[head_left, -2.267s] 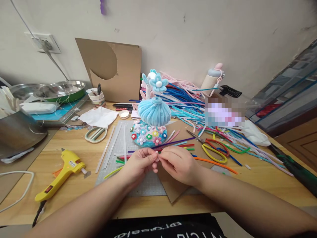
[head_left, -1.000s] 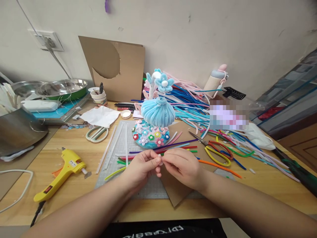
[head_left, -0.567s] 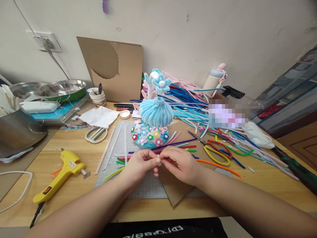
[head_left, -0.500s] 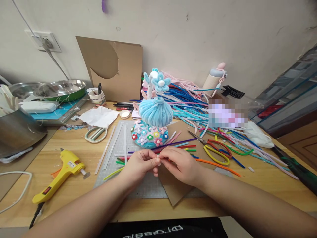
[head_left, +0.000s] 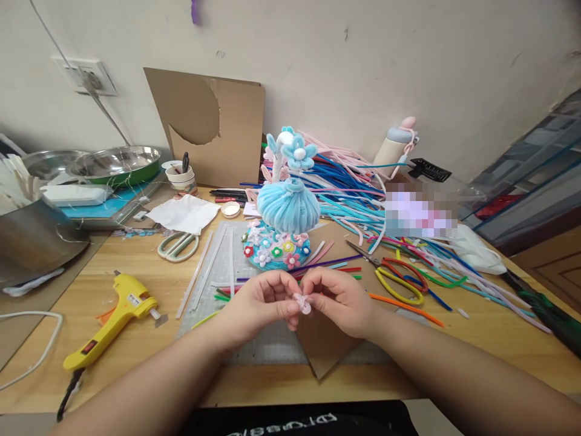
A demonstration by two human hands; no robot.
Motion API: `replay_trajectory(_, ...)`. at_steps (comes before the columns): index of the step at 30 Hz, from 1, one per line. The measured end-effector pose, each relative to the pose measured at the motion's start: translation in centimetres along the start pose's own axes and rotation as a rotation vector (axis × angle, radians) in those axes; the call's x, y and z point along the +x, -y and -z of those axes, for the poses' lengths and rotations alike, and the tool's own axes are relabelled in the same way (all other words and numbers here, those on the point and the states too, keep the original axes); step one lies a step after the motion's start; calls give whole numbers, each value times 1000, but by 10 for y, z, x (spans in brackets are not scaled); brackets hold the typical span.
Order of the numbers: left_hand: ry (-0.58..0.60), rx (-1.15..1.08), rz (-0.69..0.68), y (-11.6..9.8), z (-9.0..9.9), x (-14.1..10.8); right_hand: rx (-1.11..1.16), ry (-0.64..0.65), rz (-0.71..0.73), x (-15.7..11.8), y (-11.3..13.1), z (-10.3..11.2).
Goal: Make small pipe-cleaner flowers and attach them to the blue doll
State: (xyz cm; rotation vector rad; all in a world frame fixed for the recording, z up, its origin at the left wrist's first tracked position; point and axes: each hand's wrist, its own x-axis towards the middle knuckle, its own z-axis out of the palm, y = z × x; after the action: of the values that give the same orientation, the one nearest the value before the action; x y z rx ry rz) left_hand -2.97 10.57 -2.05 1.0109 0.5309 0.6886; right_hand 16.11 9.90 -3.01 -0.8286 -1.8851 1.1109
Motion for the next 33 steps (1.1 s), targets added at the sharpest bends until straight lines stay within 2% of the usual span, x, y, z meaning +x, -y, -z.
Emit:
replay_trajectory(5, -100, 190, -41, -2, -7, -4, -78, 22, 44, 0, 5, 1)
replay_trajectory(10, -90, 408, -109, -3, -9, -7, -122, 30, 94, -2, 9, 1)
replay_trajectory(16, -94, 431, -154, -1, -8, -8, -126, 0, 84, 1, 13, 1)
replay_trajectory(28, -25, 402, -133, 0, -7, -10, -149, 37, 145, -2, 14, 0)
replay_trajectory(33, -49, 414, -154, -1, -9, -9, -128, 41, 144, -3, 14, 1)
